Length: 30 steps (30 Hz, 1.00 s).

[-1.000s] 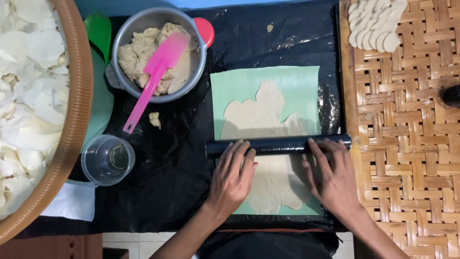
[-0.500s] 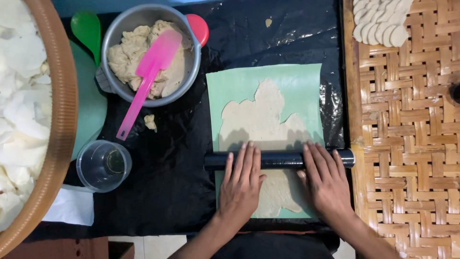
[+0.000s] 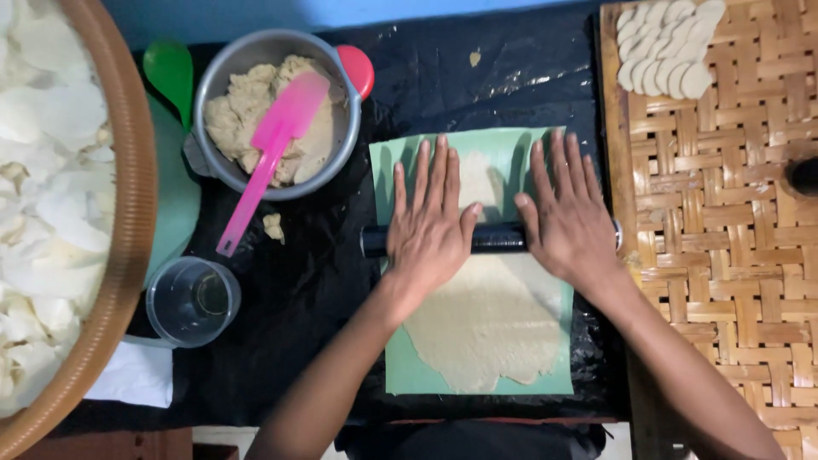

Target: Rolling out dough and cutting it into small circular shapes.

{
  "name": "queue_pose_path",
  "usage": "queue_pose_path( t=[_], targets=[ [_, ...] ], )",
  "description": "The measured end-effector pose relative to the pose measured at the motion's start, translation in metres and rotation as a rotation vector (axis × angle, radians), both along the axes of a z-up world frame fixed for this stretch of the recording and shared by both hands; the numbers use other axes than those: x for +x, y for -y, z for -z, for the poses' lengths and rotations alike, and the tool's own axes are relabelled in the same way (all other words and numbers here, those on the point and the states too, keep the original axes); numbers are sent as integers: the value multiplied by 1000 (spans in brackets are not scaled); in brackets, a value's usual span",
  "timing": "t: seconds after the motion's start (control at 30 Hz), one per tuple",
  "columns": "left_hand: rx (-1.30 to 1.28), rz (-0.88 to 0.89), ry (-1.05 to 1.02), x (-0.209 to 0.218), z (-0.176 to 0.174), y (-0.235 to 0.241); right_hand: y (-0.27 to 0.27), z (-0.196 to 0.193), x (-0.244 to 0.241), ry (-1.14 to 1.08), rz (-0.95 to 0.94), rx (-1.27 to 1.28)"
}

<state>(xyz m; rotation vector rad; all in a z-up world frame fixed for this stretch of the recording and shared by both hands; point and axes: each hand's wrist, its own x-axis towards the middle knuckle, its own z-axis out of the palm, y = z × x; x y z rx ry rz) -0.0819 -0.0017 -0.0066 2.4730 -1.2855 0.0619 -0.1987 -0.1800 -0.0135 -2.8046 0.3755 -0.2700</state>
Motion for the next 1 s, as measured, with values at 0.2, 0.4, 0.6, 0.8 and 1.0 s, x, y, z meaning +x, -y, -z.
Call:
queue_pose_path(
  t=[0.2,0.4,0.6,0.8,1.0],
  targets=[
    [5,38,-20,-34,5,-28,-30,8,-38,63,15,-85],
    [-2,59,-88,-77,1,-63,-57,9,-77,76,12,-87],
    [-49,80,-98,-83,-3,-72,-61,3,-82,52,16,-57],
    [-5,8,28,-35,6,-26,-29,4,-35,95,14,-128],
    [-23,-44,49,18,14,13,13,20,18,69,60,-75]
  ],
)
